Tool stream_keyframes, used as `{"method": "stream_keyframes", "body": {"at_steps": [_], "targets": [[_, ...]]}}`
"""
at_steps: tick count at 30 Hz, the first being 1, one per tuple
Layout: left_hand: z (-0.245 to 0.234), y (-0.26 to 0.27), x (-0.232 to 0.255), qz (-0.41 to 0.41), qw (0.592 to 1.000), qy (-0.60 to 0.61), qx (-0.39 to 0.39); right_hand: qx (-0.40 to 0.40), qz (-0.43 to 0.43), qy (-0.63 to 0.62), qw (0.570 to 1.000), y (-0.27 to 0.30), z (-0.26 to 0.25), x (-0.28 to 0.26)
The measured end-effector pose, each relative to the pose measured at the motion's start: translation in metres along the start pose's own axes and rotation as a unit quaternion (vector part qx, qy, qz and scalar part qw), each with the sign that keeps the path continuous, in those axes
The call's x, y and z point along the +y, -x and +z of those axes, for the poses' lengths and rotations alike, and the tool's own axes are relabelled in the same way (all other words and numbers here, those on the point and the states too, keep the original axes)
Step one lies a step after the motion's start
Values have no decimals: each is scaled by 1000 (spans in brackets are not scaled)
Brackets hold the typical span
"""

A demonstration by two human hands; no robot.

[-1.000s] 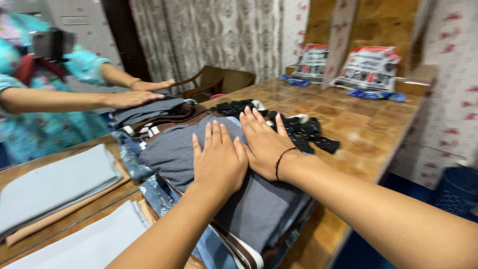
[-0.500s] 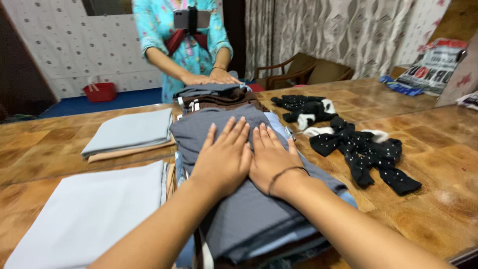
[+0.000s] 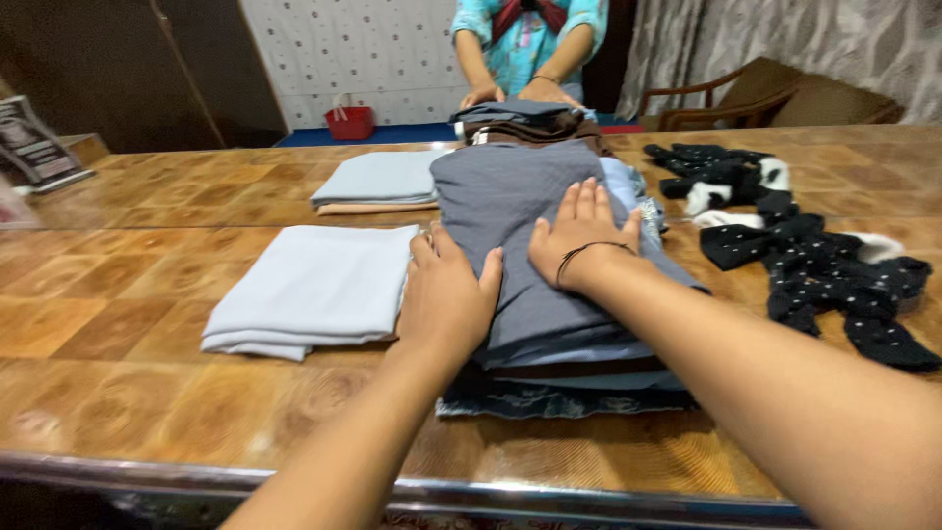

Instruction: The person folds several pieces of clothing on a wooden table and places them into a cabinet. The person handles pink, orange, blue, cream, grey, light blue, and brown garments, folding each by hand and storing them in a lower cabinet compartment.

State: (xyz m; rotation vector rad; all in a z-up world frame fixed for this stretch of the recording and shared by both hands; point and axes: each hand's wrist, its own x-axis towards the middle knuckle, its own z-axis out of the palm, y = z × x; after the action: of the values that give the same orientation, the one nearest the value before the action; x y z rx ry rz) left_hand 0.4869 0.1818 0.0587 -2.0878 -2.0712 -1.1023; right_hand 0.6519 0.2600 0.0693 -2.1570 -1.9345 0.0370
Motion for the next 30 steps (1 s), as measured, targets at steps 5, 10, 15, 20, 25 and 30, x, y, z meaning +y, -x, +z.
{"method": "stream_keyframes", "body": {"at_steps": [5,10,15,20,25,30], "targets": [[-38,34,8,-50,998,-31,20,-4,-3,-1,1000,-2,5,4],[-52,13,-15,-167,977,93,-92,-34,-17,11,999,1,-12,0],[-41,-21,-43,-158,943,231,-180,16,-293,-143,945,23,-39,8],[-32,-24,-54,-251,872,353,-228,-35,-515,-42,855,67,-35,-3],[-43,-8,-68,-206,885,355,-219,-154,-377,-121,905,72,-62,-11],[-46,-7,-63,-155,919,332,-142,-229,-316,-353,850,53,-89,14]]}}
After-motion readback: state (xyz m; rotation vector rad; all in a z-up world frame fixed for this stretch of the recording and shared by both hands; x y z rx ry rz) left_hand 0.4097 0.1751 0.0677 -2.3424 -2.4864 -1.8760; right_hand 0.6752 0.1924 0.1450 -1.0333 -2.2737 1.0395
